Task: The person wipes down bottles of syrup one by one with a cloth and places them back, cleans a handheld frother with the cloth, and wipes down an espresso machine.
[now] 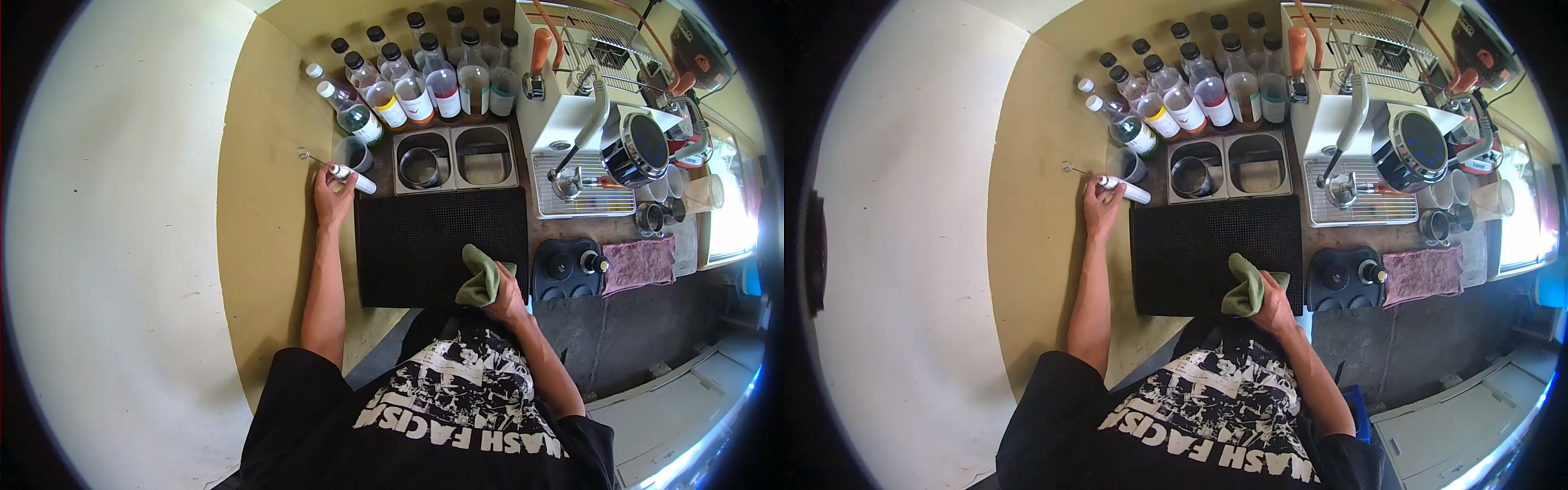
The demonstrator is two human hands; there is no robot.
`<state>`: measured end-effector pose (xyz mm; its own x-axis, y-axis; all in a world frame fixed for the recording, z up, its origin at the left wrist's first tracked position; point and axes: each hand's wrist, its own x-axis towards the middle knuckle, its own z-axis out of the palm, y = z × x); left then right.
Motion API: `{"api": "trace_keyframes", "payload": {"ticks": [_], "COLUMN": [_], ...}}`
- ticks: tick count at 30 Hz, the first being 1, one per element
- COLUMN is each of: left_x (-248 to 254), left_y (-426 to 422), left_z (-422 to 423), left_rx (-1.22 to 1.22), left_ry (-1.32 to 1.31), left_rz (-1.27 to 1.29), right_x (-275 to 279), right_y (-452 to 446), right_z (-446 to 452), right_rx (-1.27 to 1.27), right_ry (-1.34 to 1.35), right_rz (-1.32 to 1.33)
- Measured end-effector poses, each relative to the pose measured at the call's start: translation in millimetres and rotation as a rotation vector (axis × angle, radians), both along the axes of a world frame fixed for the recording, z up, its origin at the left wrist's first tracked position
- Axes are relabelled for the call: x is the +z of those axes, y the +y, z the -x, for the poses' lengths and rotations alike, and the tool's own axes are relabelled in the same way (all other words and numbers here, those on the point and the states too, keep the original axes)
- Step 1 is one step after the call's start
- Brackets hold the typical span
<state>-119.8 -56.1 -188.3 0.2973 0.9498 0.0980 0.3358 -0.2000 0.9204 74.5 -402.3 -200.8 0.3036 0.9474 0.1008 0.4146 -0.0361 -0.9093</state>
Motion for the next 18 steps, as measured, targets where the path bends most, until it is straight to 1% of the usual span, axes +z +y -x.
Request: {"api": "trace_keyframes", "payload": {"ticks": [5, 8, 11, 13, 15, 17, 18], "left_x": [3.8, 0.2, 9.5, 9.9, 8.1, 46.7, 61.5], "left_y": [-3.1, -13.9, -53.8, -96.1, -136.3, -174.2, -188.9], "left_z": [0.6, 4.0, 7.5, 1.0, -5.5, -24.8, -35.6], "left_rx": [0.006, 0.060, 0.203, 0.256, -0.015, -0.444, -0.609], "left_ry": [0.011, 0.048, 0.247, 0.211, 0.063, -0.004, -0.009], "left_rz": [0.046, -0.048, -0.178, -0.076, 0.224, 0.508, 0.317], "right_x": [0.8, 0.3, 3.8, 6.6, 8.6, 16.2, 18.9], "right_y": [-0.1, -0.3, 0.4, 4.3, 6.7, 12.6, 17.0], "right_z": [0.0, -0.4, -4.2, -6.1, -4.4, -1.2, 0.1], "right_rx": [-0.009, -0.012, -0.059, -0.098, -0.131, -0.094, -0.075], "right_ry": [-0.004, 0.021, 0.025, 0.056, 0.123, 0.127, 0.128], "right_rz": [-0.008, 0.014, -0.025, -0.062, -0.080, -0.108, -0.122]}}
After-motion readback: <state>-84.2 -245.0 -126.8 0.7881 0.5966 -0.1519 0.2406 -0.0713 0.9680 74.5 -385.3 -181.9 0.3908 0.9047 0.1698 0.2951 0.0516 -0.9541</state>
